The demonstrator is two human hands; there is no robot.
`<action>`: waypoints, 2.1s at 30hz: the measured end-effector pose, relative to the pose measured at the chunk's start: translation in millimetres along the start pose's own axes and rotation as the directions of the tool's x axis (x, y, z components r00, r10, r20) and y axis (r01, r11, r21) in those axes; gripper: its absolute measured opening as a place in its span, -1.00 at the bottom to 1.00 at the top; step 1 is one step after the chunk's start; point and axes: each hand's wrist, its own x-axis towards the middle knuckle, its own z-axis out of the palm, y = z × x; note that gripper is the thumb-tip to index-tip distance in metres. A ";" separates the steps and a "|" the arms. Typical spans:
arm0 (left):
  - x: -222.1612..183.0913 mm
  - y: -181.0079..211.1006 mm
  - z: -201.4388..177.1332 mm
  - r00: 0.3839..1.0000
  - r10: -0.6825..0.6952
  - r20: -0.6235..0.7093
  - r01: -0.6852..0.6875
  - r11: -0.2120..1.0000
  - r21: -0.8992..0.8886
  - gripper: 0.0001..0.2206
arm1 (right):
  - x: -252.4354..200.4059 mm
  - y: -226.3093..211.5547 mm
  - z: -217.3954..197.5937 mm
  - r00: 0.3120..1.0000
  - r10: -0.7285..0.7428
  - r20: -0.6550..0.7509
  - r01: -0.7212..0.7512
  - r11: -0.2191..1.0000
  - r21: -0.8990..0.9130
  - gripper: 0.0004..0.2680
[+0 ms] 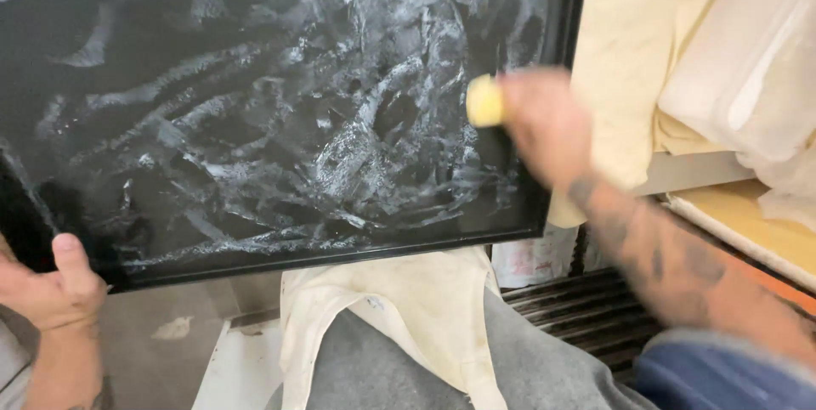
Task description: The person greases a baking tray with butter and then carefully arranges small squares of dough in a grid pattern on the tray.
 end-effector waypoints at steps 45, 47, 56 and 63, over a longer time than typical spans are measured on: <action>-22.5 -13.0 -3.8 0.898 -0.237 -0.371 0.024 0.868 -0.497 -0.25 | 266.1 -398.2 183.3 0.959 -0.261 0.108 0.239 0.954 0.182 -0.73; -22.9 -15.7 -1.2 0.908 -0.225 -0.353 0.029 0.875 -0.484 -0.24 | 292.3 -393.0 188.7 0.948 -0.313 0.051 0.286 0.913 0.292 -0.66; -21.8 -13.5 1.3 0.914 -0.188 -0.360 0.046 0.929 -0.368 -0.24 | 364.6 -273.7 179.3 0.990 0.113 -0.087 -0.100 0.985 0.142 -0.69; -21.4 -18.4 -10.6 0.965 -0.109 -0.240 0.031 0.952 -0.305 -0.25 | 278.1 -272.9 139.5 0.885 0.445 -0.139 -0.447 0.894 0.020 -0.69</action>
